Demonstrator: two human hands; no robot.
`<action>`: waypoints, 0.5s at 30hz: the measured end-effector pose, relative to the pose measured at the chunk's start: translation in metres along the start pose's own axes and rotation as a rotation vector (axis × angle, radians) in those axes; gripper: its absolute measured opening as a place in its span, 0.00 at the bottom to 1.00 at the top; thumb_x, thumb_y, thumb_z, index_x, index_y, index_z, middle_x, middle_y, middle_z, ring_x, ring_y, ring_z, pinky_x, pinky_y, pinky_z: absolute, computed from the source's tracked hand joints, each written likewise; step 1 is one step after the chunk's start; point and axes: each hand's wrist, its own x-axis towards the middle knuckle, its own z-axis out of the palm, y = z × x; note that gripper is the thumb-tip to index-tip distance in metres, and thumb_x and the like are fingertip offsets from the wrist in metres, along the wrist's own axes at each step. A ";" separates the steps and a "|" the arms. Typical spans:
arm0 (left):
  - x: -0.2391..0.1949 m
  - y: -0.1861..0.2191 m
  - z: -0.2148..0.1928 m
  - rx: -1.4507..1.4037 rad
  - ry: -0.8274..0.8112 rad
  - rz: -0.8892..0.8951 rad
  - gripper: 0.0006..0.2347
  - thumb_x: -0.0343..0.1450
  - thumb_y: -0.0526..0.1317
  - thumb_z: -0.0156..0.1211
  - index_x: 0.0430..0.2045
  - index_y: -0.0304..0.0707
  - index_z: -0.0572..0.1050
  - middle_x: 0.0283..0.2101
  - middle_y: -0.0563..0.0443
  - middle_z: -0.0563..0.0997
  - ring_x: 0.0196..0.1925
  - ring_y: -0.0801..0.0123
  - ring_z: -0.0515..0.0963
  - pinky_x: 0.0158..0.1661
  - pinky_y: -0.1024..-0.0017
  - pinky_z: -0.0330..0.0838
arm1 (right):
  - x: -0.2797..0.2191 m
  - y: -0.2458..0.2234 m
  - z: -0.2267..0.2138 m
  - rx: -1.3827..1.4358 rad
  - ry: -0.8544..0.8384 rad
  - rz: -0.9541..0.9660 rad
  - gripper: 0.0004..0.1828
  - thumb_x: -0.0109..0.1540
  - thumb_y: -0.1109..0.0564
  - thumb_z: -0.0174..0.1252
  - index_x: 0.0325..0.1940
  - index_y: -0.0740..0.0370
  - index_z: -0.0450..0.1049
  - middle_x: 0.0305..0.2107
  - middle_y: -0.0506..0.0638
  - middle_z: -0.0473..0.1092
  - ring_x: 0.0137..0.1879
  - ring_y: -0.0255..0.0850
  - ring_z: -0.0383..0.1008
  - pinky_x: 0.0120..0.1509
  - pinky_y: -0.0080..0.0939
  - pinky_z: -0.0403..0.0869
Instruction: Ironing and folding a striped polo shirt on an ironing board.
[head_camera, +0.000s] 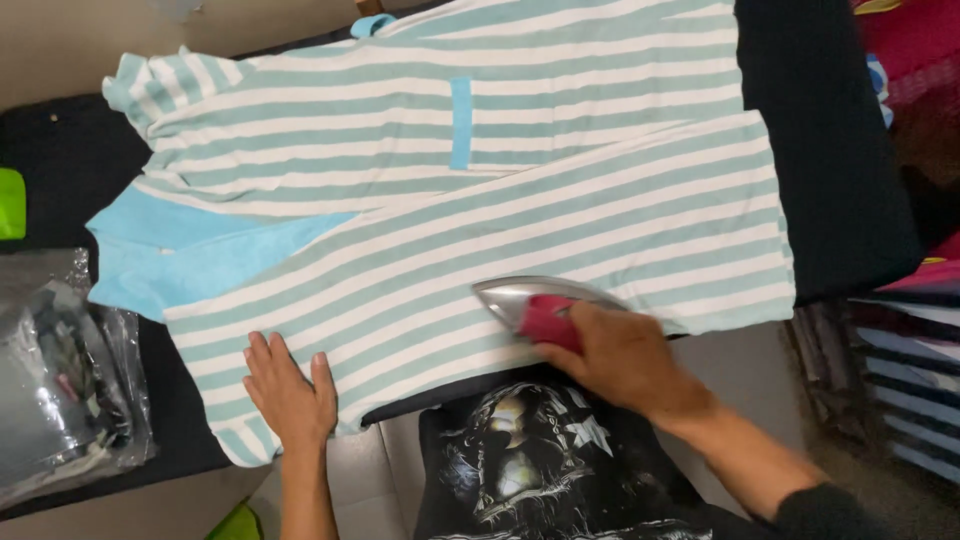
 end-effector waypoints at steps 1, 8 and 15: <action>-0.002 0.000 -0.001 0.031 -0.062 0.015 0.31 0.76 0.48 0.51 0.71 0.24 0.58 0.77 0.27 0.54 0.79 0.35 0.51 0.72 0.40 0.41 | 0.003 -0.021 0.019 -0.002 -0.023 -0.068 0.30 0.59 0.30 0.58 0.40 0.60 0.73 0.28 0.55 0.77 0.32 0.49 0.80 0.35 0.52 0.78; 0.003 -0.007 -0.003 0.040 -0.134 0.022 0.33 0.75 0.51 0.51 0.71 0.25 0.57 0.78 0.29 0.49 0.79 0.36 0.47 0.72 0.40 0.38 | 0.022 -0.105 0.125 -0.071 0.017 -0.223 0.37 0.62 0.26 0.56 0.45 0.66 0.72 0.24 0.55 0.76 0.24 0.47 0.79 0.28 0.50 0.78; 0.001 -0.010 -0.007 0.022 -0.159 0.021 0.33 0.75 0.52 0.50 0.71 0.26 0.57 0.79 0.32 0.48 0.80 0.38 0.46 0.73 0.43 0.36 | -0.010 0.012 0.063 -0.126 0.027 0.279 0.39 0.64 0.25 0.48 0.46 0.67 0.72 0.25 0.58 0.77 0.28 0.52 0.82 0.31 0.57 0.78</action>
